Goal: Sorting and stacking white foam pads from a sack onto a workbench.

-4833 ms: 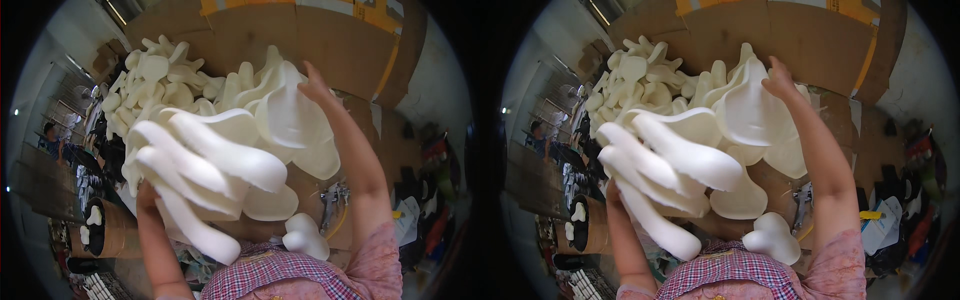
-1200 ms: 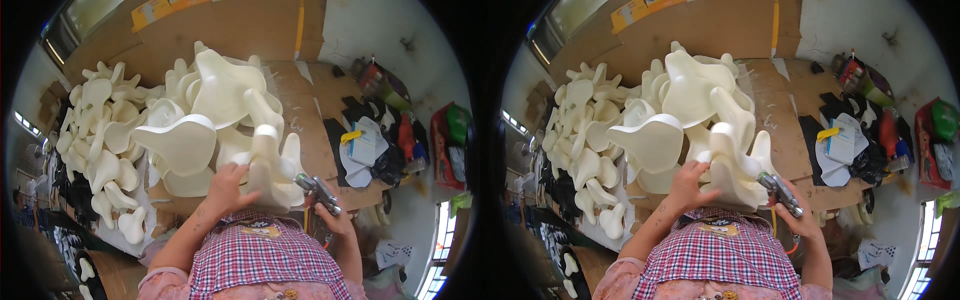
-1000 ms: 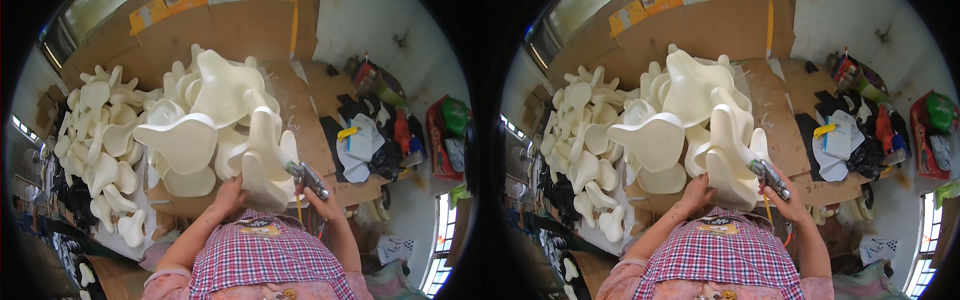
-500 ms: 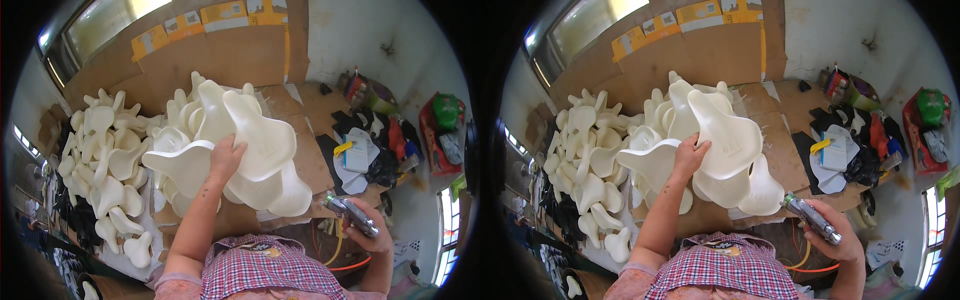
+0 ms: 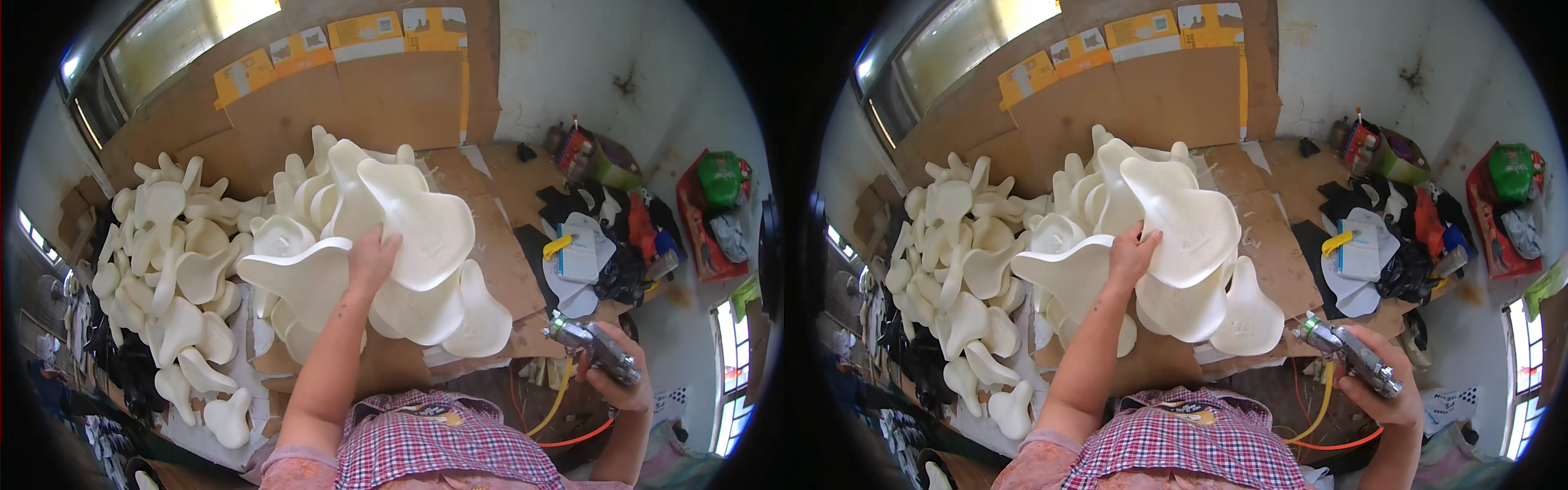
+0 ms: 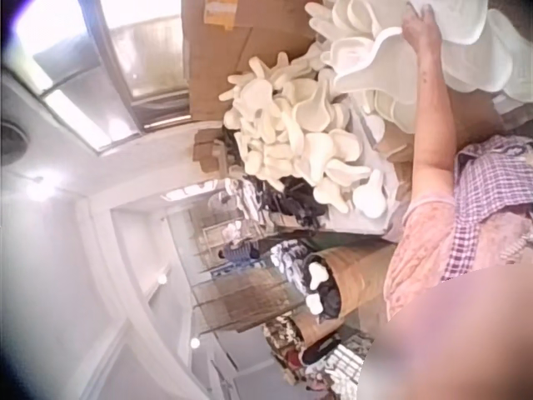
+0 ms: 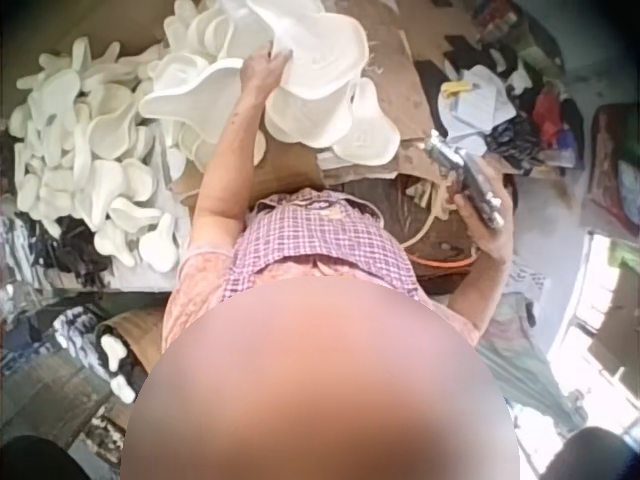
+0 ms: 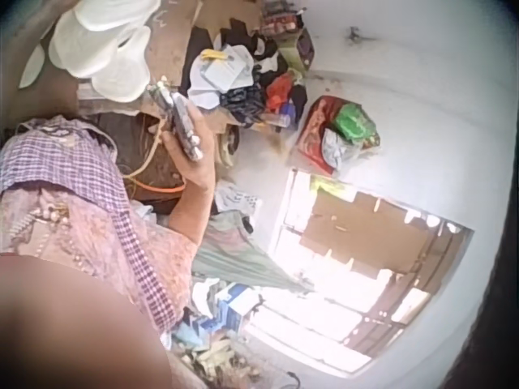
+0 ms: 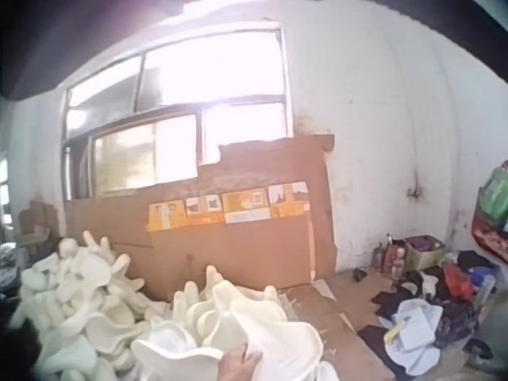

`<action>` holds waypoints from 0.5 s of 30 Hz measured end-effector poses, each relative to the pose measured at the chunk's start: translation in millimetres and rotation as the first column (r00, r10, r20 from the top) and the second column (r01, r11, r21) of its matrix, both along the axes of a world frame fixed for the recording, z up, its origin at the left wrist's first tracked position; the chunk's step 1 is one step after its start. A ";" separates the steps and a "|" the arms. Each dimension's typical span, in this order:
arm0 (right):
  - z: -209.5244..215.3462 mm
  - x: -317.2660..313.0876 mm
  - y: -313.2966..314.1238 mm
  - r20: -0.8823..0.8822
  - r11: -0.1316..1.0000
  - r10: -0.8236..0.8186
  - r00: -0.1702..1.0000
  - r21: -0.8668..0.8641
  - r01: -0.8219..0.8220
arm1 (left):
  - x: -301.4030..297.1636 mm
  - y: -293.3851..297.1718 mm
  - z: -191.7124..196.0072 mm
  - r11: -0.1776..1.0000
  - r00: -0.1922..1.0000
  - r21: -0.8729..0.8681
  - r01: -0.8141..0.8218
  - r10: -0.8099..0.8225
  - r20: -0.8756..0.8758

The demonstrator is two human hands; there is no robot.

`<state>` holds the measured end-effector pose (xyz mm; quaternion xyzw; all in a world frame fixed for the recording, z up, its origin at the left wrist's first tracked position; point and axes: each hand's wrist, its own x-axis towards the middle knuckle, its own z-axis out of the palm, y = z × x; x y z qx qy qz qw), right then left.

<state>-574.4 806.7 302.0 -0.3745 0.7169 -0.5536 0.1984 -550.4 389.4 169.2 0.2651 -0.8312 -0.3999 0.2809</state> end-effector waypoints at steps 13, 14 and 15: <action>-37.5 -1.8 -38.4 0.090 0.991 0.018 0.996 -0.131 -0.006 | 41.0 31.0 -3.8 0.891 0.925 -0.287 0.351 -0.282 0.255; -39.6 0.1 -38.2 0.094 0.991 0.025 0.995 -0.134 -0.012 | 39.4 40.7 -13.6 0.888 0.889 -0.269 0.372 -0.258 0.377; -39.7 2.2 -37.7 0.097 0.991 0.027 0.995 -0.131 -0.014 | 39.4 44.8 -20.5 0.886 0.838 -0.249 0.391 -0.231 0.494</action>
